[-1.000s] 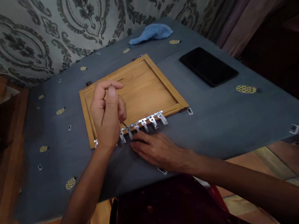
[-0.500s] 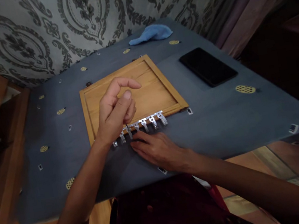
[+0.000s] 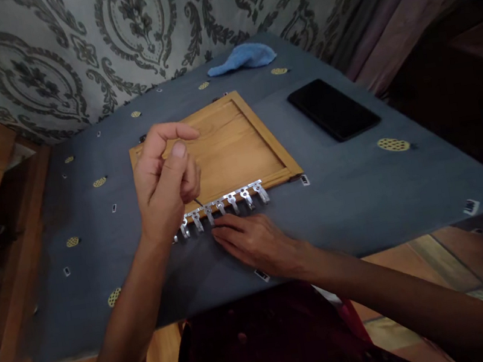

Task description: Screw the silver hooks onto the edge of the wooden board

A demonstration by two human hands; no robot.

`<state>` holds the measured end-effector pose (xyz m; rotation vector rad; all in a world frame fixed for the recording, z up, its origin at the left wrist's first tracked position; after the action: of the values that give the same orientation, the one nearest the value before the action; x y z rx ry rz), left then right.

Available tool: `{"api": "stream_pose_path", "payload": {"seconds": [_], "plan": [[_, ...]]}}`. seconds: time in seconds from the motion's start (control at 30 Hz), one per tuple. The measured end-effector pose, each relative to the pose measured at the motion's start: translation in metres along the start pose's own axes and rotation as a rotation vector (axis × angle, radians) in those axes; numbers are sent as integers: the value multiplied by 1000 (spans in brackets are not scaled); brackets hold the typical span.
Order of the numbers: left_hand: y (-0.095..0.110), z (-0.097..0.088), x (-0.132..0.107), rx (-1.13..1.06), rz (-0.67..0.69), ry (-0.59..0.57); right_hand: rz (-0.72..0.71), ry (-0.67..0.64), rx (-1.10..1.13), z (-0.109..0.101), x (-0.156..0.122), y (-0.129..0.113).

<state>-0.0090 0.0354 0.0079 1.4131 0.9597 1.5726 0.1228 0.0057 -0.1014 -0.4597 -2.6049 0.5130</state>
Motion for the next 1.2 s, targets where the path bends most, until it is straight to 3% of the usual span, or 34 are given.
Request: {"api": "stream_pose_path", "payload": {"seconds": [0.37, 0.93, 1.2], "plan": [[-2, 6, -8, -37, 31, 125, 4, 132, -67, -12, -12, 0], [-11, 10, -6, 0, 51, 178, 42, 39, -41, -7, -8, 2], [-13, 17, -7, -24, 44, 143, 58, 2, -27, -7, -7, 2]]}}
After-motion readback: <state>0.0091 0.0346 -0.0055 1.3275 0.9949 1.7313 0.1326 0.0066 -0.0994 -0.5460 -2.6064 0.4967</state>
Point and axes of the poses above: each hand's wrist, its own x-axis towards the middle knuckle, its own z-axis out of the palm, y = z × x, the point moved 4 cm from there along x, towards the middle knuckle, and after that the axes turned 4 degrees about -y, right-handed, at the moved point
